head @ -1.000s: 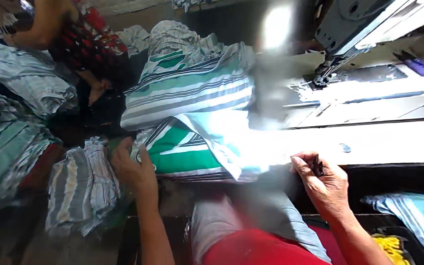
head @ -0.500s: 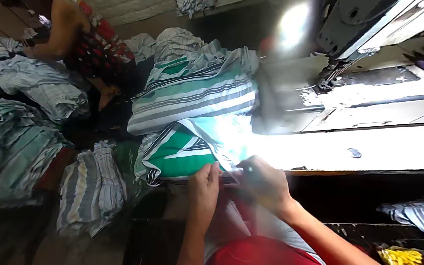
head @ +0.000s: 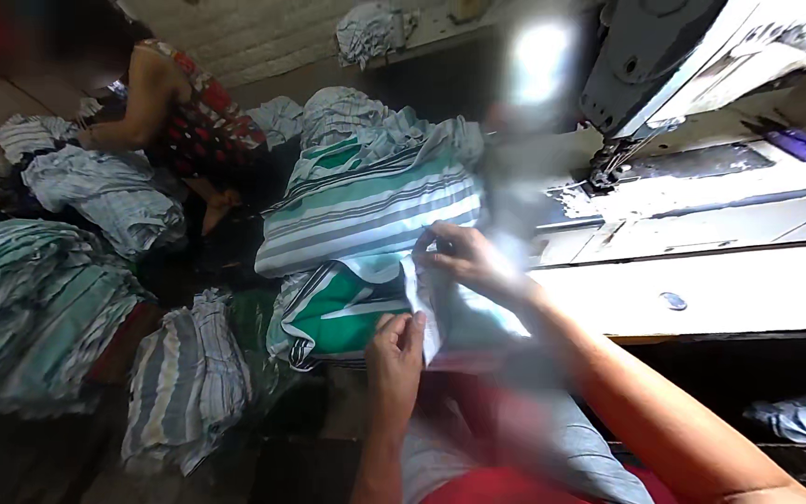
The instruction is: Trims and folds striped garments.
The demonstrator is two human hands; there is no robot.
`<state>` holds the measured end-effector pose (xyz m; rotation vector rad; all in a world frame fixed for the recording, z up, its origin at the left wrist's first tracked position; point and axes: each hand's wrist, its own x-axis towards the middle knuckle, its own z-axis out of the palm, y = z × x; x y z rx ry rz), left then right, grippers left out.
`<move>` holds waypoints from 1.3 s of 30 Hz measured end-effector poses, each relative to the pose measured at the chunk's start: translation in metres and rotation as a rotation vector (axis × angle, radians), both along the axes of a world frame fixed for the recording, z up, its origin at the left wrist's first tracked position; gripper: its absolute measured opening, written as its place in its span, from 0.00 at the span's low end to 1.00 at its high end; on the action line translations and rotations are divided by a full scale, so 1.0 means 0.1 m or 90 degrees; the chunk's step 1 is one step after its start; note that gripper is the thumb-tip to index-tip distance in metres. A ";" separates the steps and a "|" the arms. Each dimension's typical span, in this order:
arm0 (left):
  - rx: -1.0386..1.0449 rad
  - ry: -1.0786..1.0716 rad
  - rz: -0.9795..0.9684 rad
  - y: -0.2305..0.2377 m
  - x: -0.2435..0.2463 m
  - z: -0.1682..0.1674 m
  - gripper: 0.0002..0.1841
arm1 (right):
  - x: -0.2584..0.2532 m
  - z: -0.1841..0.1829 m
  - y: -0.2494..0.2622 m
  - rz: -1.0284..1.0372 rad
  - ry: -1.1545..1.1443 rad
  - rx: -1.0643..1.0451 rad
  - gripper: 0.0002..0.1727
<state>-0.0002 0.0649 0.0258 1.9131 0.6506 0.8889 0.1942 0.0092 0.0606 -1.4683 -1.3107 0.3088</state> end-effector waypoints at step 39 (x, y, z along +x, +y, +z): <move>-0.588 -0.087 -0.201 -0.08 0.10 0.09 0.07 | -0.92 -0.73 -1.16 -0.272 0.000 -0.065 0.23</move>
